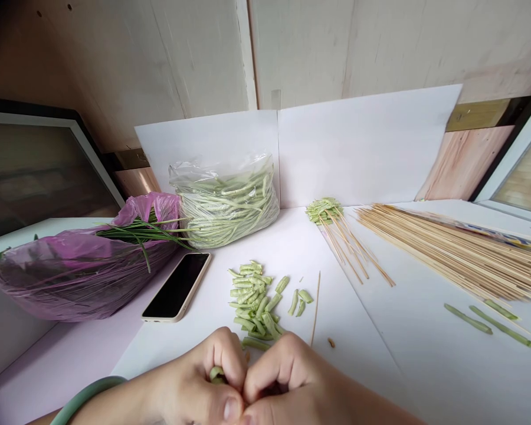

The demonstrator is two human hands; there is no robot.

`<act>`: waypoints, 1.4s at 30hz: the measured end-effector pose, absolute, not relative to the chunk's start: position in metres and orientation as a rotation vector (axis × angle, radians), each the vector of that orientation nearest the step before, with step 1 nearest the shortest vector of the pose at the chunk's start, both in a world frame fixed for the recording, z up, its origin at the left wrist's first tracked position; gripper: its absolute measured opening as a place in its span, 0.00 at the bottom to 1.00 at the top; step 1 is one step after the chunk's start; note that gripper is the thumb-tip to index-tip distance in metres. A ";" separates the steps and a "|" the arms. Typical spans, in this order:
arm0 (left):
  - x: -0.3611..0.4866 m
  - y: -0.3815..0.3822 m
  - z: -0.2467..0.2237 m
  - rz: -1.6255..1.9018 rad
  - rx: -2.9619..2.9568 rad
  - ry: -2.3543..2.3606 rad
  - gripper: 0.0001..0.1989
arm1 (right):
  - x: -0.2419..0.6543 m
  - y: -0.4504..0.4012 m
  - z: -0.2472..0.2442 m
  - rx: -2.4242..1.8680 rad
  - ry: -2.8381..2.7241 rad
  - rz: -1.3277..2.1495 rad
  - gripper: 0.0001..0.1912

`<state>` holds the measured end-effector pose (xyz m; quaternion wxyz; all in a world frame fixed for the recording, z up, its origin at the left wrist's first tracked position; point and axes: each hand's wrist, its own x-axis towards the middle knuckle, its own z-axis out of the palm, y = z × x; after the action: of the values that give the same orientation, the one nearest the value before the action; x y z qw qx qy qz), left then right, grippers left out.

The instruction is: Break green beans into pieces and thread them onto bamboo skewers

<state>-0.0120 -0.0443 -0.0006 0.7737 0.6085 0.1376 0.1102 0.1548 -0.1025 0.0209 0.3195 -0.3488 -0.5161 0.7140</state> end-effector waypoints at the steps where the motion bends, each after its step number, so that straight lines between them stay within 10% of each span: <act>1: -0.012 -0.045 -0.003 0.268 1.267 0.310 0.25 | 0.154 -0.101 0.020 -0.894 -1.295 1.914 0.19; 23: -0.005 -0.055 0.016 1.042 1.632 0.786 0.21 | 0.150 -0.099 -0.004 -1.008 -1.158 1.292 0.27; 42: -0.007 -0.010 0.007 0.778 2.069 0.992 0.19 | 0.222 -0.077 0.042 -1.632 -1.837 0.516 0.18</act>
<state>-0.0071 -0.0105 0.0069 0.3515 0.7994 0.3834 0.3006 0.2217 -0.0770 0.0417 0.3103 -0.6179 -0.6955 0.1952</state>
